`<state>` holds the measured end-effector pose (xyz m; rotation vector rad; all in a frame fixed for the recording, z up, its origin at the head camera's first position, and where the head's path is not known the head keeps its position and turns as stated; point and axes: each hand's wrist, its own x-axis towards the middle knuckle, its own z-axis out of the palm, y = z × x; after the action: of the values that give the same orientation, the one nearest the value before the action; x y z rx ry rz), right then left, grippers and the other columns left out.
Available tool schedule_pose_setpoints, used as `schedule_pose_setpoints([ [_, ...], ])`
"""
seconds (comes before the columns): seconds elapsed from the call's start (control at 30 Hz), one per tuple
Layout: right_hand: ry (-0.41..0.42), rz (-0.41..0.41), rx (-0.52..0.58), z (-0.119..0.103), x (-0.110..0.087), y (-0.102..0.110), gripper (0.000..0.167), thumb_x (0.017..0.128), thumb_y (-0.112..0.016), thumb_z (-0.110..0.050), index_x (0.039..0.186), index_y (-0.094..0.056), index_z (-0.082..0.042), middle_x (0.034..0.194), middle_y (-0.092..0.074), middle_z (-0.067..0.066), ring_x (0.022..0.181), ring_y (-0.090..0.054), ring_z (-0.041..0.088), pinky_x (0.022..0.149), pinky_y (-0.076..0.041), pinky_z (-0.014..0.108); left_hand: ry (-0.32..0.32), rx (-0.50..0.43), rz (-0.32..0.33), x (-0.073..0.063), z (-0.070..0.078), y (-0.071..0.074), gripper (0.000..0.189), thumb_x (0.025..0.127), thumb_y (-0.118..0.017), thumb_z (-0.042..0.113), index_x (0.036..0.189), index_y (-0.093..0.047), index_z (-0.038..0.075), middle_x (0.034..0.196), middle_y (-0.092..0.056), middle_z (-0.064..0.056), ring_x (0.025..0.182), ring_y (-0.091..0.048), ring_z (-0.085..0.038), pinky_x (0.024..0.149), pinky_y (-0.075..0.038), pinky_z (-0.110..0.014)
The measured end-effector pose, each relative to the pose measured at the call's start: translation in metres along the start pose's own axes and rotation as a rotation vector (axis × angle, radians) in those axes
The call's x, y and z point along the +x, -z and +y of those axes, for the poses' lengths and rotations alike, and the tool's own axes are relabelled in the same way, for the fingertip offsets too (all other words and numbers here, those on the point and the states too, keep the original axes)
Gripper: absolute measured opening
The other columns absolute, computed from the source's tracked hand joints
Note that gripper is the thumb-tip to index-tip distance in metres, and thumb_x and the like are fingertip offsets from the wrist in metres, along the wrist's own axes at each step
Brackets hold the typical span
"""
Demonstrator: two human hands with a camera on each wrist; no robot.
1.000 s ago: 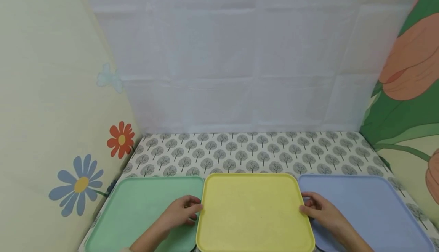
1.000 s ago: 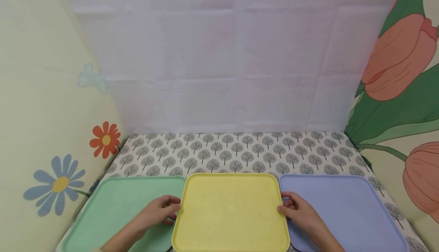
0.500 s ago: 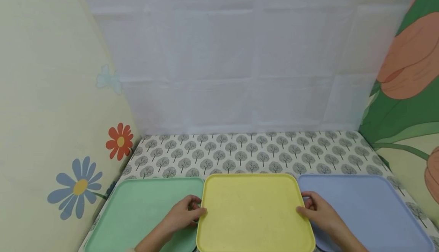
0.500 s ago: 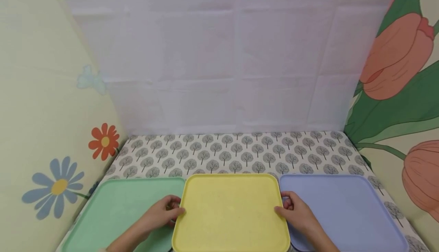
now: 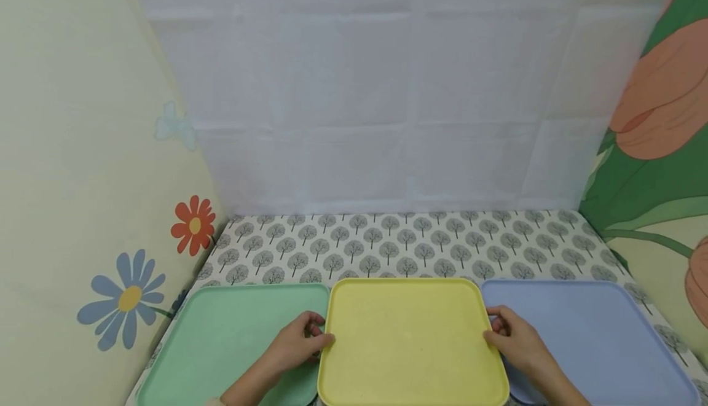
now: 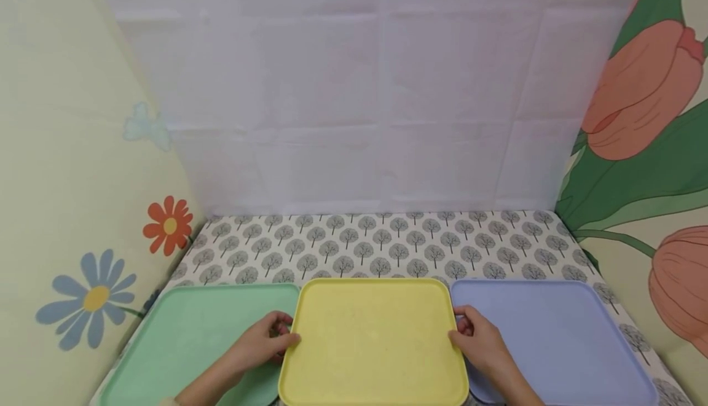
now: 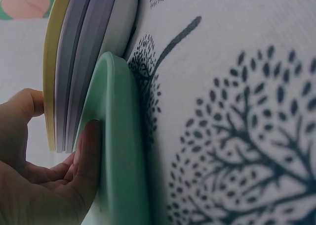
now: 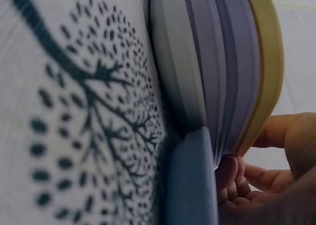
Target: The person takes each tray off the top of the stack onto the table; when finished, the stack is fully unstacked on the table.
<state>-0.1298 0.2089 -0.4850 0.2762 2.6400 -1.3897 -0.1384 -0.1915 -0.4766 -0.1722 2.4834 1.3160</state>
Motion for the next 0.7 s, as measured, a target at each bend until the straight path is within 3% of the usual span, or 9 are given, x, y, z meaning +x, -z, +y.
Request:
schedule_pose_setpoints([
  [0.17, -0.023, 0.011, 0.005, -0.002, -0.002, 0.001, 0.044, 0.079, -0.065, -0.009, 0.121, -0.054, -0.003, 0.091, -0.058, 0.005, 0.078, -0.053, 0.015, 0.061, -0.048, 0.025, 0.001, -0.002, -0.006, 0.0, -0.001, 0.001, 0.055, 0.074, -0.074, 0.038, 0.111, -0.053, 0.003, 0.088, -0.054, -0.006, 0.068, -0.055, -0.016, 0.058, -0.053, -0.03],
  [0.37, -0.006, -0.032, 0.122, -0.003, -0.003, 0.006, 0.048, 0.081, -0.065, -0.008, 0.125, -0.05, 0.001, 0.099, -0.064, 0.01, 0.083, -0.061, 0.017, 0.069, -0.053, 0.031, -0.015, -0.013, -0.017, 0.0, -0.003, 0.002, 0.058, 0.073, -0.074, 0.041, 0.112, -0.052, 0.003, 0.087, -0.053, -0.006, 0.068, -0.055, -0.016, 0.058, -0.053, -0.03],
  [0.7, -0.177, -0.168, 0.357, -0.008, 0.0, 0.017, 0.059, 0.084, -0.065, -0.019, 0.133, -0.042, 0.003, 0.109, -0.064, 0.018, 0.086, -0.066, 0.026, 0.071, -0.056, 0.042, -0.005, -0.014, -0.023, 0.001, -0.003, 0.003, 0.061, 0.072, -0.075, 0.043, 0.112, -0.052, 0.003, 0.088, -0.053, -0.006, 0.069, -0.056, -0.017, 0.059, -0.053, -0.03],
])
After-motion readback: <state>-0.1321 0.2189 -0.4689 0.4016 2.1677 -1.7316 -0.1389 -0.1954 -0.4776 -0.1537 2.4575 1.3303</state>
